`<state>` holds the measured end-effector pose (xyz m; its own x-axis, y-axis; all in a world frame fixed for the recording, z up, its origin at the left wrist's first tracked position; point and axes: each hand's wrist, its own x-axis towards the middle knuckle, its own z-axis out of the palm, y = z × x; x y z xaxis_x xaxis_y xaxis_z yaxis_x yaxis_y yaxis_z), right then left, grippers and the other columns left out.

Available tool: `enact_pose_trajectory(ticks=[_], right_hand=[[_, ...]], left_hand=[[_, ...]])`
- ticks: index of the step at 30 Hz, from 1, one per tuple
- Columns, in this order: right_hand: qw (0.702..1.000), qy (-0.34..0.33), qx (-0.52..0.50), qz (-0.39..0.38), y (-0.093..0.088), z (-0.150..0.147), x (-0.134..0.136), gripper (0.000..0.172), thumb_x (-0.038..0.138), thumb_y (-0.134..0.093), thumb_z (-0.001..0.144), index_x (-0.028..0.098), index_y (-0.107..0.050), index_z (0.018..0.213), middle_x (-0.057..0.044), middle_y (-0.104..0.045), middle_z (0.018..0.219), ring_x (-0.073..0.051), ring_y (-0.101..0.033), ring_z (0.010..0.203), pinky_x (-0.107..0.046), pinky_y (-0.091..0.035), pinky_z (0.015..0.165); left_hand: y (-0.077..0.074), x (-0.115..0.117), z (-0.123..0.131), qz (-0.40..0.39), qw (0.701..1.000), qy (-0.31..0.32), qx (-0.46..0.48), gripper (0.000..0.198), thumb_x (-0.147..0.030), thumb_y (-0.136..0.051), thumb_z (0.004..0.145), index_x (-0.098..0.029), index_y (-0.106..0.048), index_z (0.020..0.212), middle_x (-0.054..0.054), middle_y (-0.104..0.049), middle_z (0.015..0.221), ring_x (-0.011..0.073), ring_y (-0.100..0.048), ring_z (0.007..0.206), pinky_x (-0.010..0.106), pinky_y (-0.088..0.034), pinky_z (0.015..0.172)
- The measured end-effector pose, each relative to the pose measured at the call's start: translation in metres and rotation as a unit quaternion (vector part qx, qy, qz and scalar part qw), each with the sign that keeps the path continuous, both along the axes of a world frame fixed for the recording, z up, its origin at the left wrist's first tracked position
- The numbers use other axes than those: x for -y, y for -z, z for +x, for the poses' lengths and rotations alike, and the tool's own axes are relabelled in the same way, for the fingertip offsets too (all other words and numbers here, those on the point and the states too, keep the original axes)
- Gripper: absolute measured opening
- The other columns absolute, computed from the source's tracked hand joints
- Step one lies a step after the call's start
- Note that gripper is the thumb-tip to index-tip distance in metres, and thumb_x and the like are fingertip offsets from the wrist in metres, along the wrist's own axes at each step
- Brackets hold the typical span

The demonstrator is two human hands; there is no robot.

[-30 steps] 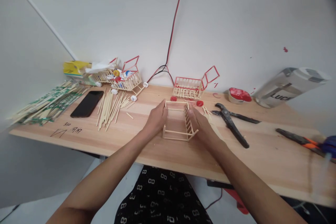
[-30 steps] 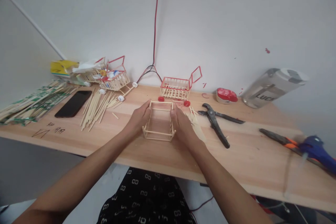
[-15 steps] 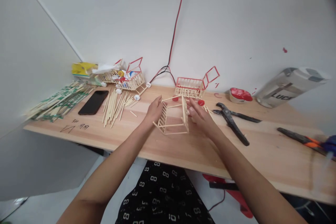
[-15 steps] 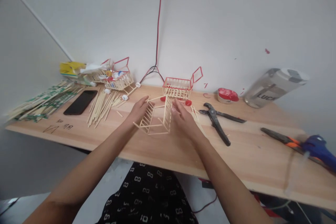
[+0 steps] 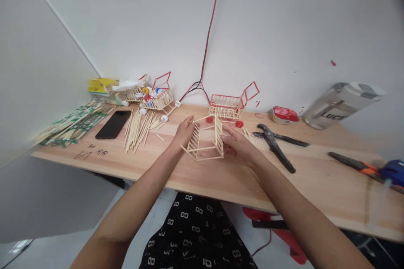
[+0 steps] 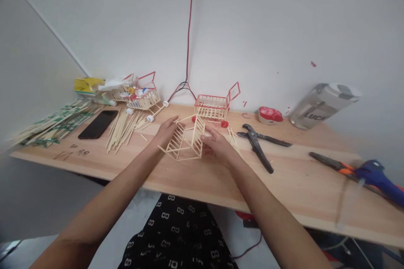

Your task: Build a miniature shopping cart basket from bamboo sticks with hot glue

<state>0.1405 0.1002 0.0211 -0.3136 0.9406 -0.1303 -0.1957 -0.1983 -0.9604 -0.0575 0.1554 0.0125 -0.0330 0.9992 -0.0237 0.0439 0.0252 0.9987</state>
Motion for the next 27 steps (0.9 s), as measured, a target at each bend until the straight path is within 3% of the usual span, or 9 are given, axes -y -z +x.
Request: enact_pose_trajectory(ticks=[4, 10, 13, 16, 20, 27], right_hand=[[0.995, -0.013, -0.09, -0.046, -0.003, -0.001, 0.0, 0.031, 0.024, -0.069, 0.079, 0.019, -0.064, 0.109, 0.002, -0.068, 0.075, -0.007, -0.062, 0.059, -0.015, -0.053, 0.052], [0.979, 0.055, -0.174, -0.086, -0.007, 0.005, -0.004, 0.007, 0.01, -0.066, 0.079, 0.015, -0.066, 0.084, 0.002, -0.066, 0.07, -0.005, -0.063, 0.059, -0.009, -0.054, 0.055], [0.973, 0.07, -0.196, -0.102, -0.009, 0.007, -0.005, 0.008, 0.007, -0.064, 0.081, 0.014, -0.065, 0.086, 0.0, -0.067, 0.073, -0.006, -0.065, 0.061, -0.008, -0.056, 0.058], [0.965, 0.086, -0.217, -0.12, -0.009, 0.01, -0.006, 0.011, 0.004, -0.06, 0.083, 0.014, -0.064, 0.086, -0.001, -0.069, 0.077, -0.006, -0.067, 0.062, -0.009, -0.058, 0.06], [0.954, 0.111, -0.24, -0.142, -0.011, 0.014, -0.007, 0.018, 0.0, -0.053, 0.086, 0.016, -0.061, 0.088, 0.0, -0.069, 0.076, -0.005, -0.066, 0.058, -0.008, -0.058, 0.057], [0.949, 0.132, -0.241, -0.157, -0.017, 0.015, -0.005, 0.023, -0.002, -0.052, 0.086, 0.018, -0.06, 0.095, 0.002, -0.068, 0.073, -0.003, -0.066, 0.058, -0.004, -0.056, 0.058]], left_hand=[[-0.004, -0.001, 0.001, -0.039, 0.998, 0.006, 0.05, 0.063, -0.024, -0.063, 0.077, -0.012, -0.046, 0.136, 0.011, -0.07, 0.094, 0.0154, -0.063, 0.068, 0.028, -0.049, 0.066], [-0.022, 0.003, -0.007, -0.048, 0.986, 0.061, 0.148, 0.039, -0.04, -0.056, 0.087, -0.015, -0.053, 0.117, 0.009, -0.068, 0.091, 0.0163, -0.066, 0.077, 0.03, -0.053, 0.072], [-0.036, 0.011, -0.009, -0.06, 0.975, 0.106, 0.186, 0.035, -0.042, -0.062, 0.084, -0.018, -0.056, 0.108, 0.007, -0.067, 0.095, 0.0161, -0.065, 0.079, 0.029, -0.053, 0.072], [-0.047, 0.024, -0.006, -0.056, 0.966, 0.128, 0.219, 0.038, -0.042, -0.06, 0.086, -0.025, -0.055, 0.119, 0.007, -0.063, 0.115, 0.0162, -0.065, 0.089, 0.027, -0.053, 0.072], [-0.053, 0.039, 0.0, -0.006, 0.959, 0.163, 0.23, 0.048, -0.047, -0.056, 0.088, -0.033, -0.049, 0.133, 0.007, -0.048, 0.142, 0.0213, -0.06, 0.111, 0.032, -0.054, 0.083], [-0.06, 0.054, -0.005, 0.078, 0.95, 0.264, 0.146, 0.059, -0.042, -0.067, 0.082, -0.029, -0.05, 0.138, 0.01, -0.049, 0.144, 0.0277, -0.05, 0.128, 0.04, -0.045, 0.101]])
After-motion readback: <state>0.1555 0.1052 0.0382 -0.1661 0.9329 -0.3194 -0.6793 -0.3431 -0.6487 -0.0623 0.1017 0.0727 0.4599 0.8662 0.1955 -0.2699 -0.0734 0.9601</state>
